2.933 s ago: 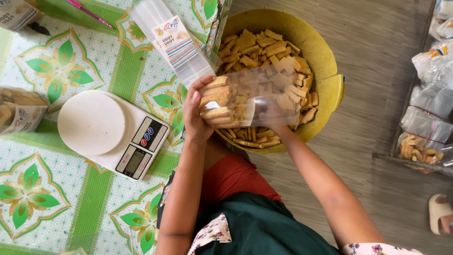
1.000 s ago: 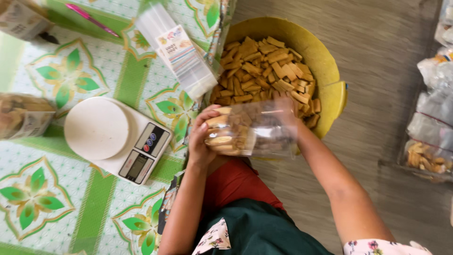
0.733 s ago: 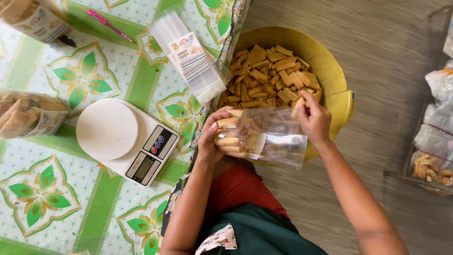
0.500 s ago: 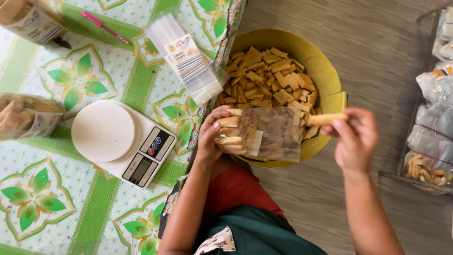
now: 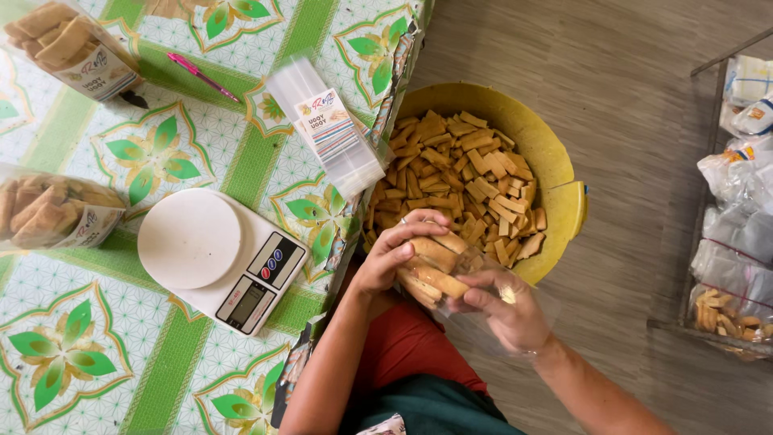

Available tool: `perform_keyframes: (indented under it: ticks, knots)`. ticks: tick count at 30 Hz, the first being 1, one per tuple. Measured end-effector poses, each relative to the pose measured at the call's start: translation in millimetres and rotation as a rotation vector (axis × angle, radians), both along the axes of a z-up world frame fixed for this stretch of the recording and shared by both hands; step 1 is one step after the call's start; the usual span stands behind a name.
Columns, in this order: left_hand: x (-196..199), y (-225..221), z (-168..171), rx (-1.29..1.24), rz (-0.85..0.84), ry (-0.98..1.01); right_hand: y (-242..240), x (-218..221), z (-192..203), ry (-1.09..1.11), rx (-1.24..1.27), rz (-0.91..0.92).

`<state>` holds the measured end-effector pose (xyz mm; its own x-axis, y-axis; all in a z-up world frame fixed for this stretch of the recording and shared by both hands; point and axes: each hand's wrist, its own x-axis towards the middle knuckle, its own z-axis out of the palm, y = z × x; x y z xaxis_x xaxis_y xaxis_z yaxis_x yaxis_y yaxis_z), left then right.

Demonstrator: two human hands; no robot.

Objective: The person picks up several rectangular biscuits from a yellow bucket and arranges them inside a clear plastic bag by hand, then places the filled bag onto a digital scale. They continue to fill multiple bags with the biscuits, carefully positioning the items before weighing them.

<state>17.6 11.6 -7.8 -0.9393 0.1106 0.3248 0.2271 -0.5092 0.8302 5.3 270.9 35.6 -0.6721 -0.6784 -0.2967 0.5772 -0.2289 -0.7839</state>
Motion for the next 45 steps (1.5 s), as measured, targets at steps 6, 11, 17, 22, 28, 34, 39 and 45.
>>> perform_keyframes:
  ticks: [6, 11, 17, 22, 28, 34, 39, 45]
  knots:
    - [9, 10, 4, 0.012, -0.017, -0.018, -2, 14, -7, 0.220, 0.066, -0.125]
    - [9, 17, 15, -0.047, -0.072, -0.029, -11, 25, -27, 0.336, 0.211, -0.248]
    - [17, 27, 20, 0.010, -0.073, -0.174, -8, 16, -41, 0.607, 0.480, -0.207]
    - [18, 30, 8, 0.235, -0.053, -0.327, -7, -13, 0, 0.873, 0.490, 0.165]
    - [9, 19, -50, 0.358, 0.046, -0.377, -7, -46, 23, 0.581, 0.438, 0.494]
    - [21, -1, -67, 0.656, 0.150, -0.456, 61, -132, 23, 0.563, 0.299, -0.127]
    - [15, -3, -64, 1.019, 0.197, -0.590, 51, -150, -86, 0.830, 1.143, 0.472]
    - [24, -5, -36, 1.072, -0.105, -0.415, 53, -150, -176, 1.141, 1.652, 0.372]
